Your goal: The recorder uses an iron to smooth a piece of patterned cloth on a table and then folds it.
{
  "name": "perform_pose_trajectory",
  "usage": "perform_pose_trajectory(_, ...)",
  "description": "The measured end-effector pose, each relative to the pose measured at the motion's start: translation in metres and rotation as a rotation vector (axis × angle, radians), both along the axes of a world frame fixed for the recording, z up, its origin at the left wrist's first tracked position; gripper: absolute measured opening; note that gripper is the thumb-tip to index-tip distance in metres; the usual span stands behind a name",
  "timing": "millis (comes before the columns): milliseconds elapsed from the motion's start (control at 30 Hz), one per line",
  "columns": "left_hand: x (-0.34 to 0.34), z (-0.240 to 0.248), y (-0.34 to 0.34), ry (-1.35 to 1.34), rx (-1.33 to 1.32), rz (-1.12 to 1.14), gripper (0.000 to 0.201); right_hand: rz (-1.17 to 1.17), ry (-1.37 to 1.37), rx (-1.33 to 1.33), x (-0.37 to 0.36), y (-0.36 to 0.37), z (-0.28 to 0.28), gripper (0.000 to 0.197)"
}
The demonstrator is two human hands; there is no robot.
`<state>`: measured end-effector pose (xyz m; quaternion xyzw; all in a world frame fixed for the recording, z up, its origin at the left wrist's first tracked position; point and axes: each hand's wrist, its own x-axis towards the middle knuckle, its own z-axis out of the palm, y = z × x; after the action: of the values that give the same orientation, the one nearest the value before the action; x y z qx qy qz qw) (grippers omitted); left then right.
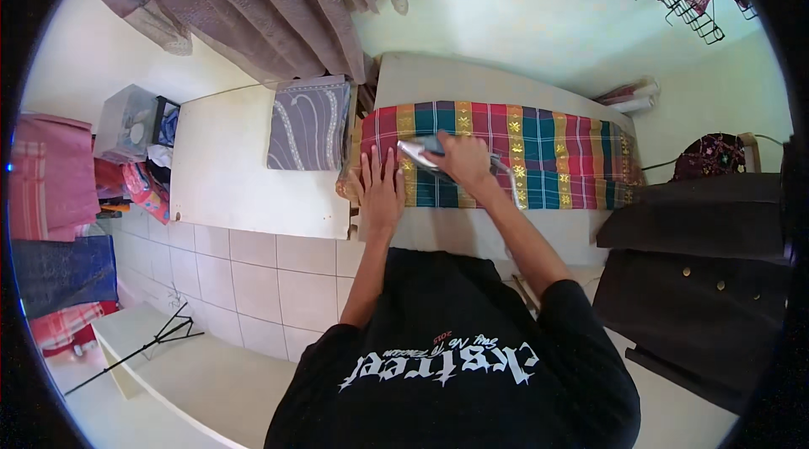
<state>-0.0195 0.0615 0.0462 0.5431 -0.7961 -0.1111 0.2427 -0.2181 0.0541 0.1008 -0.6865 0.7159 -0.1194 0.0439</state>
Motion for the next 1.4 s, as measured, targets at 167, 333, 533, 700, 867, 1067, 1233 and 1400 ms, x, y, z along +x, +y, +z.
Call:
perform_pose_trajectory(167,-0.006,-0.007,0.002,-0.214,-0.097,0.104,0.05,0.098,0.008,-0.114,-0.003,-0.005,-0.003,0.052)
perform_pose_trajectory(333,-0.008,-0.012,-0.002,-0.235,-0.155,0.097,0.053,-0.186,-0.012,-0.12,-0.009,-0.028,-0.011,0.051)
perform_pose_trajectory(533,-0.045,-0.001,-0.021,-0.405,-0.057,0.168,0.057,-0.076,-0.058,0.122,-0.026,-0.014,0.017,0.046)
perform_pose_trajectory(700,-0.06,-0.021,-0.034,-0.148,-0.135,-0.062,0.048,-0.154,-0.027,-0.102,-0.06,0.005,-0.019,0.055)
perform_pose_trajectory(867,-0.061,-0.015,-0.032,-0.185,-0.134,-0.046,0.049,-0.505,-0.042,-0.012,-0.167,0.049,-0.005,0.055)
perform_pose_trajectory(1067,-0.065,-0.014,-0.033,-0.214,-0.094,-0.052,0.05,-0.674,0.149,-0.095,-0.217,0.085,0.002,0.056)
perform_pose_trajectory(1233,-0.064,-0.016,-0.033,-0.201,-0.115,-0.056,0.049,-0.422,0.171,0.016,-0.237,0.096,0.01,0.057)
perform_pose_trajectory(1400,-0.043,-0.004,-0.024,-0.137,-0.091,-0.081,0.049,-0.548,0.076,-0.069,-0.261,0.093,0.001,0.058)
